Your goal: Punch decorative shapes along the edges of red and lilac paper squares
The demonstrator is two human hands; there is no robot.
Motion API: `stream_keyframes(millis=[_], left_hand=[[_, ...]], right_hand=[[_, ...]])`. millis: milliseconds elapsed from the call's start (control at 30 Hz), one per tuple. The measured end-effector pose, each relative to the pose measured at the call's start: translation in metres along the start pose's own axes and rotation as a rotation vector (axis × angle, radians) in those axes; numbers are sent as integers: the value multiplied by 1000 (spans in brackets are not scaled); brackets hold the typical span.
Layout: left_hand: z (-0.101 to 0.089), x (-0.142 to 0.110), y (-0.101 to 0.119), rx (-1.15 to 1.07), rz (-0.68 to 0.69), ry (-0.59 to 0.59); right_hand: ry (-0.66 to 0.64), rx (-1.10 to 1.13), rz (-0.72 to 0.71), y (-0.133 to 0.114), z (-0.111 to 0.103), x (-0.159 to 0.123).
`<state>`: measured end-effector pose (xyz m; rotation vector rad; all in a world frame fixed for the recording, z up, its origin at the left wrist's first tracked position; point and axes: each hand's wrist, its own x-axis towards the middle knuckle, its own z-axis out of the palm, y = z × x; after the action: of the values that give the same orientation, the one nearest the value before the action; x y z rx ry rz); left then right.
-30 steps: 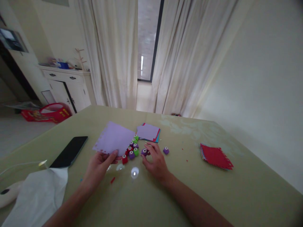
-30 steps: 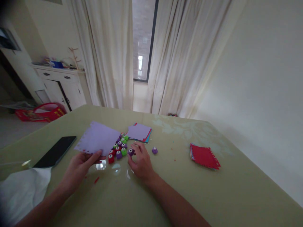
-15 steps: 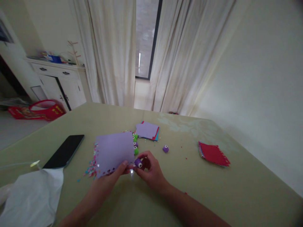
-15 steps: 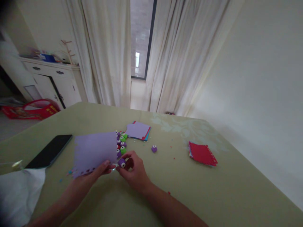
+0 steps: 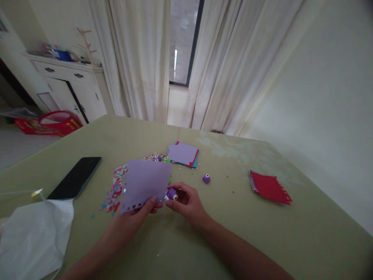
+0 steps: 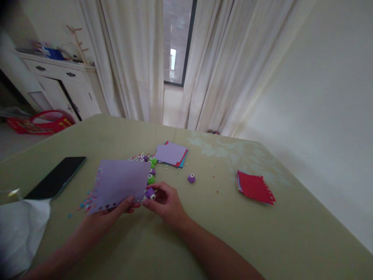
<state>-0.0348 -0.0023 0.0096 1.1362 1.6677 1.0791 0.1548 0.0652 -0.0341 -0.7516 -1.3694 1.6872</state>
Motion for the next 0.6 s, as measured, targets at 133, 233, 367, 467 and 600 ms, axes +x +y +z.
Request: stream_keyframes(millis=[133,233,367,467,600], left_hand=[[2,0,-4,0,42,18],[3,0,-5,-3,89,46],[3,0,-7,26,166,53],[3,2,-11,51,199,45],[2,5,-17,-8,159,-55]], right_hand=[[1,-13,28,5,-1,1],[1,-30,9,8,-2,1],[14,-34,-49,6,1,1],[-17,11,-25,0,5,0],[-81,-21,65,-8,10,-1]])
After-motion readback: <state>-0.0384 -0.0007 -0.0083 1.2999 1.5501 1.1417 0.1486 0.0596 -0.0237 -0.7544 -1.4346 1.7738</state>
